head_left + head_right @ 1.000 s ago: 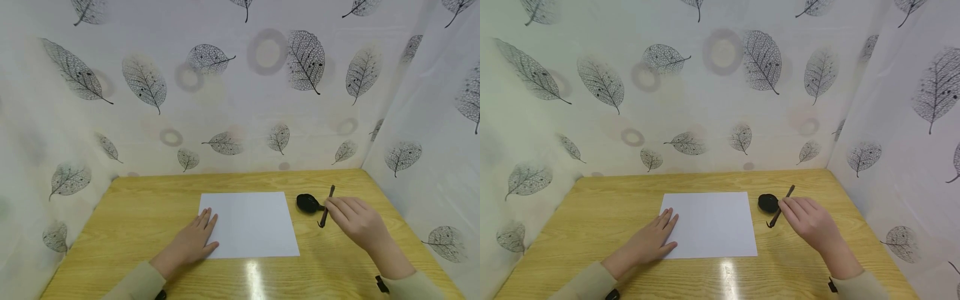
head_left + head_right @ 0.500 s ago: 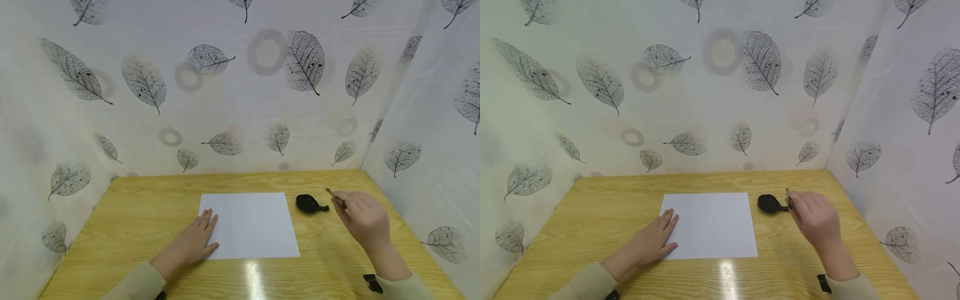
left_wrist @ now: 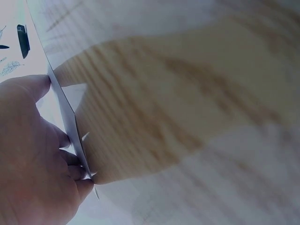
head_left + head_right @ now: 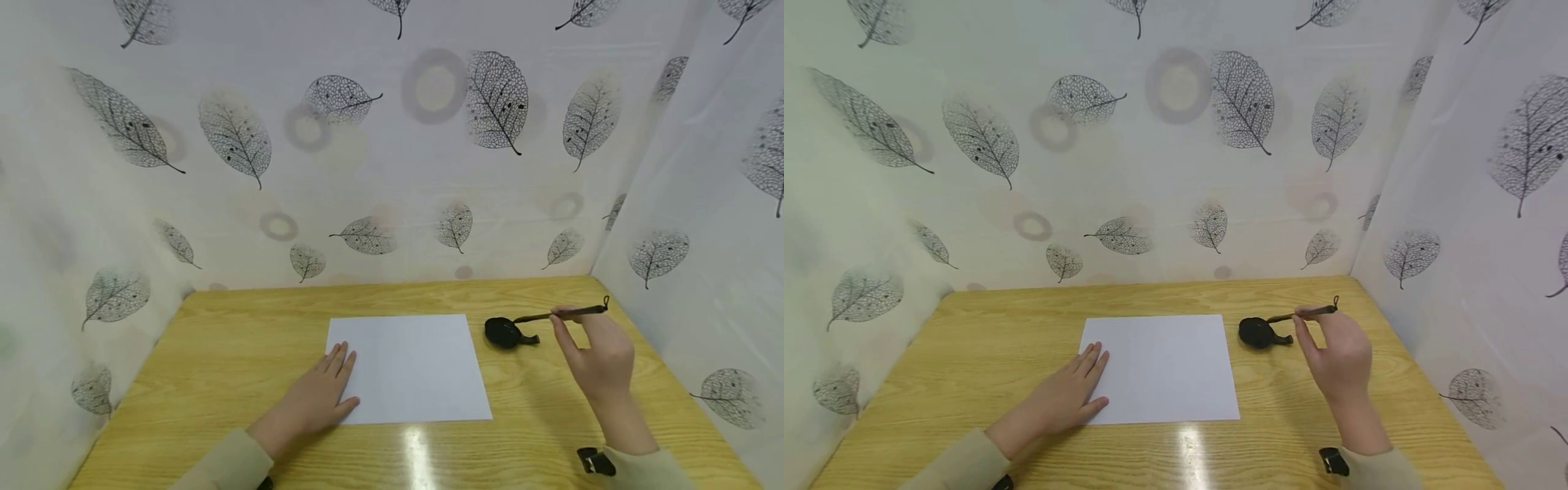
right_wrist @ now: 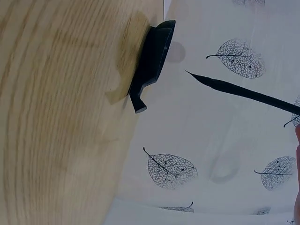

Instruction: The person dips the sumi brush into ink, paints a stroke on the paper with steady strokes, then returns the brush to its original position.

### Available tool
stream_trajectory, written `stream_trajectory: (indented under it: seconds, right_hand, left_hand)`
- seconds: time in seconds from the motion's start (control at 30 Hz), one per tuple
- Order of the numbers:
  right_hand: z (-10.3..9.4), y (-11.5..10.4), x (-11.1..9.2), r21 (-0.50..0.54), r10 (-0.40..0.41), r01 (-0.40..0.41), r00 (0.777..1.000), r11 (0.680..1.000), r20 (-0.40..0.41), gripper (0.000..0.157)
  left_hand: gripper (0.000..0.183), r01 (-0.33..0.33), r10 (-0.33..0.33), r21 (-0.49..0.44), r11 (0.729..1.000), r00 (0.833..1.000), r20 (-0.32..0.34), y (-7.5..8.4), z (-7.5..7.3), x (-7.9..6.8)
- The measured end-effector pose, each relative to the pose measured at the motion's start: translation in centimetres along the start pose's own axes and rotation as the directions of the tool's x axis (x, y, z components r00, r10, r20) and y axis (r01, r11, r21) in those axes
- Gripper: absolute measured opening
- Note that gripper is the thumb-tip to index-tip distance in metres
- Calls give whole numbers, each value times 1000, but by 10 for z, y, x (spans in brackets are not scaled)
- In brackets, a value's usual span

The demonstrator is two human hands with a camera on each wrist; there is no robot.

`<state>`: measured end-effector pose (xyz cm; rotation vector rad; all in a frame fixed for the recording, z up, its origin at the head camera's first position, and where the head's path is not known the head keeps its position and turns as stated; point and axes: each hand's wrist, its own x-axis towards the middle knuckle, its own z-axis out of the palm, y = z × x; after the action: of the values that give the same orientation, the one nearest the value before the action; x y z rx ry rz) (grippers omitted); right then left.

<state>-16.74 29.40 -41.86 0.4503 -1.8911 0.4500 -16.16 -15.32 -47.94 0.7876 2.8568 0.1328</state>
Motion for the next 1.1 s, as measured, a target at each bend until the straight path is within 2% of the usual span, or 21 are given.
stream_trajectory:
  seconds: [0.13, 0.2, 0.37, 0.43, 0.67, 0.77, 0.93, 1.1]
  right_hand:
    - [4, 3, -6, 35, 108, -108, 994, 994, -3, 56]
    - [5, 4, -8, 33, 146, -146, 989, 989, 4, 52]
    - [9, 5, -14, 37, 223, -223, 975, 974, 22, 18]
    - [9, 4, -14, 42, 264, -266, 964, 963, 41, 19]
    - [12, 0, -15, 67, 386, -389, 921, 919, 45, 16]
    - [14, 1, -16, 76, 430, -434, 901, 898, 61, 14]
    - [18, 5, -21, 78, 486, -493, 869, 867, 87, 15]
    - [20, 7, -24, 50, 512, -519, 852, 853, 109, 15]
  left_hand:
    - [81, -11, 11, -5, 1000, 1000, -12, -1, 2, 1]
    - [81, -24, 24, -7, 1000, 999, -28, -2, 3, 1]
    - [83, -37, 36, -7, 999, 998, -51, -7, 10, 2]
    - [82, -30, 30, -3, 1000, 998, -46, -7, 10, 2]
    - [81, -27, 26, -36, 999, 1000, -14, 0, -3, -2]
    - [80, -27, 26, -25, 999, 1000, -9, 1, -2, -2]
    - [80, -21, 21, -7, 1000, 1000, -6, 0, -1, -2]
    - [80, -20, 20, 8, 1000, 1000, -13, 0, 0, -3]
